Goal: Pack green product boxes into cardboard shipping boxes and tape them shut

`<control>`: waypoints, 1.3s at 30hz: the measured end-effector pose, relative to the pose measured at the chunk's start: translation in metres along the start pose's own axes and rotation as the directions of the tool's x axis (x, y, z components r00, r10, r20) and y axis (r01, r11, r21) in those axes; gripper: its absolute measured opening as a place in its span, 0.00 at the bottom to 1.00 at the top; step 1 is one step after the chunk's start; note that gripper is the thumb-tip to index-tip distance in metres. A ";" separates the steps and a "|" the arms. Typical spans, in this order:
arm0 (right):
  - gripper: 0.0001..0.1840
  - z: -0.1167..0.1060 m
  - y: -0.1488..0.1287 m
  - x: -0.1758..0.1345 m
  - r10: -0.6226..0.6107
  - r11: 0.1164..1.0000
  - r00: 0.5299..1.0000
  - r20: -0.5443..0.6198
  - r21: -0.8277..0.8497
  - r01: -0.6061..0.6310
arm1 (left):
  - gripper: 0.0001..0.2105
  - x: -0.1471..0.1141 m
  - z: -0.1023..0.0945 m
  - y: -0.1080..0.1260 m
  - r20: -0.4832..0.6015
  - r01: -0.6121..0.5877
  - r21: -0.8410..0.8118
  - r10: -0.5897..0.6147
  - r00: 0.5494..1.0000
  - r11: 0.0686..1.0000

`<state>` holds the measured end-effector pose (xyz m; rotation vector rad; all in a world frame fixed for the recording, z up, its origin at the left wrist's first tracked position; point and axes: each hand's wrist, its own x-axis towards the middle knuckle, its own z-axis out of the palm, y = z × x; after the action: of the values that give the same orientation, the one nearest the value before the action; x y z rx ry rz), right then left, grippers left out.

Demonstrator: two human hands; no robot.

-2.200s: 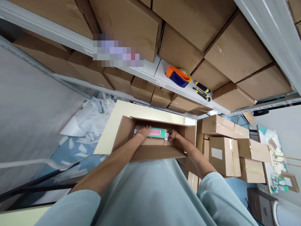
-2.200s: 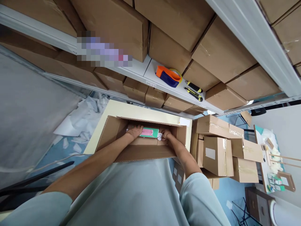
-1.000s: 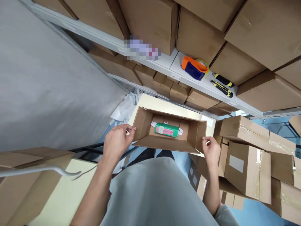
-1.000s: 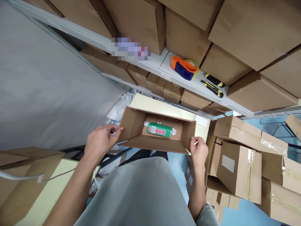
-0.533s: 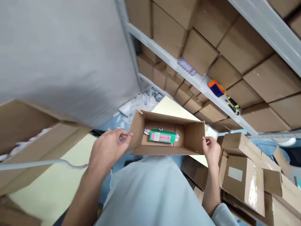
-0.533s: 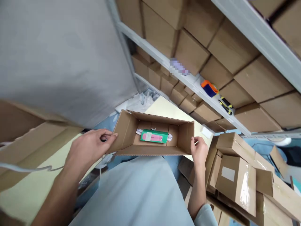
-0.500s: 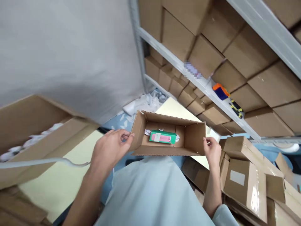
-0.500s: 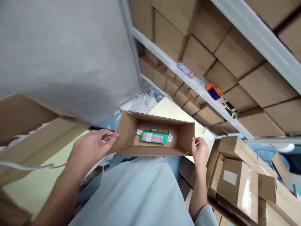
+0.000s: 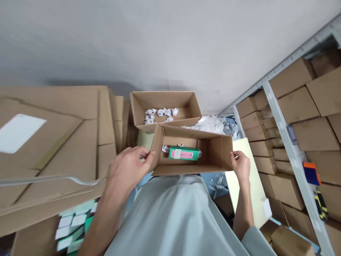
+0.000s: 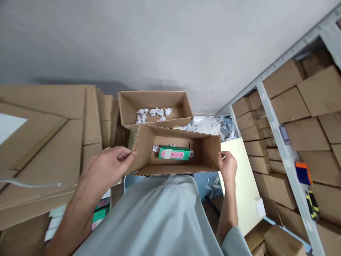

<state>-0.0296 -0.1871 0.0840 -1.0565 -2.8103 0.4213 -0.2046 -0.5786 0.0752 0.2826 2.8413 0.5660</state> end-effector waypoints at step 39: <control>0.16 0.137 -0.315 0.234 -0.649 0.520 0.419 0.635 -0.031 0.853 | 0.14 0.104 0.022 -0.073 -0.247 0.008 0.130 0.025 0.969 0.991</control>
<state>-0.4307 -0.2888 0.0476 0.6092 -3.5297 0.0888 -0.3085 -0.6133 0.0073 0.2628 3.1277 0.4452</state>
